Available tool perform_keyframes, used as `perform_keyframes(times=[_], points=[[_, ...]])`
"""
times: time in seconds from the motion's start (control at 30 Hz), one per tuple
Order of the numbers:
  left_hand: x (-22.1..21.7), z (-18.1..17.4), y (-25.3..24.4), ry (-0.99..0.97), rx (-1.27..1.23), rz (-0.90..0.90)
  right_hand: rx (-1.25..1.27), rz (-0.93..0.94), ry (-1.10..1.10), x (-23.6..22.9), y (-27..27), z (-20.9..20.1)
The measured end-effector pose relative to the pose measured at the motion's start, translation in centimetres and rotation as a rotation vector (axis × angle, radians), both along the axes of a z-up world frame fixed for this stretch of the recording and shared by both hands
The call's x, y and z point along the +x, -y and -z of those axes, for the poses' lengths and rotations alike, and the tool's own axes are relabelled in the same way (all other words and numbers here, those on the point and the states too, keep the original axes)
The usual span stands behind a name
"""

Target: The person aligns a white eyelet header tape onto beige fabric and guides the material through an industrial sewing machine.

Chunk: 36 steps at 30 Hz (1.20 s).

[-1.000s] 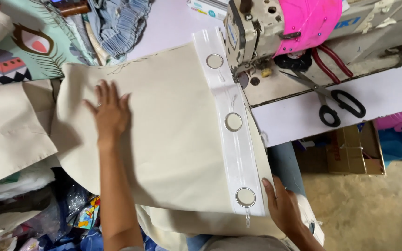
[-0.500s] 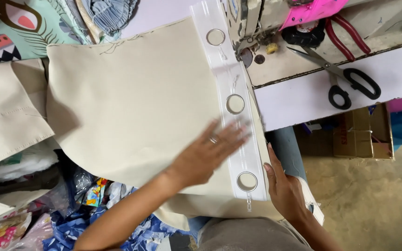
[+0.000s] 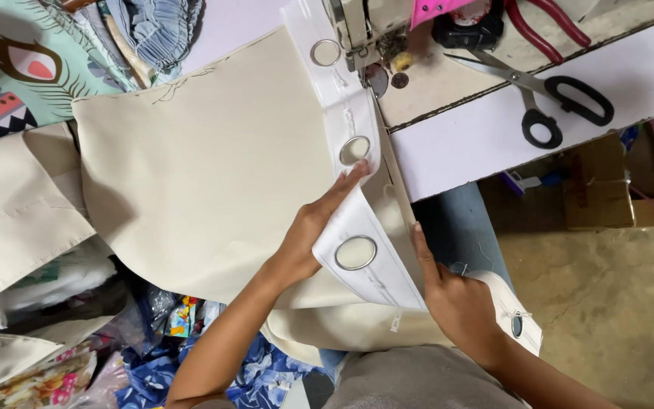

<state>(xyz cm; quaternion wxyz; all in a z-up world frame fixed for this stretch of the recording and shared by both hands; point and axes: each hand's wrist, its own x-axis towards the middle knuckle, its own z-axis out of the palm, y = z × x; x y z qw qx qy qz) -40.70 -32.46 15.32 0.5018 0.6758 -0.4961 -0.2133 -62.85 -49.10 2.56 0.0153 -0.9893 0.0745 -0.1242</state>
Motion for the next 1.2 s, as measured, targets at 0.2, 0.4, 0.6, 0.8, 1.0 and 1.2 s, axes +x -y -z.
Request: perform_keyframes(times=[0.2, 0.4, 0.6, 0.8, 1.0, 1.2], points=[[-2.4, 3.2, 1.9, 0.382, 0.167, 0.0, -0.247, -0.021, -0.171, 0.2, -0.1, -1.3], [-3.5, 6.8, 3.0, 0.919, 0.275, -0.081, 0.181, 0.012, -0.281, -0.4, 0.2, 0.0], [-3.6, 7.4, 3.2, 0.985, 0.3, -0.102, 0.408, 0.035, -0.296, -2.1, 0.7, 4.9], [-3.5, 7.4, 3.4, 1.031, 0.272, -0.135, 0.602, 0.154, -0.356, -2.3, 1.1, 4.4], [-3.4, 8.1, 3.2, 1.109, 0.28, -0.154, 0.584, 0.192, -0.448, -1.5, 1.4, 2.3], [-3.6, 8.6, 3.9, 1.02, 0.055, -0.331, 0.574, 0.198, -0.489, -2.0, 1.9, 2.2]])
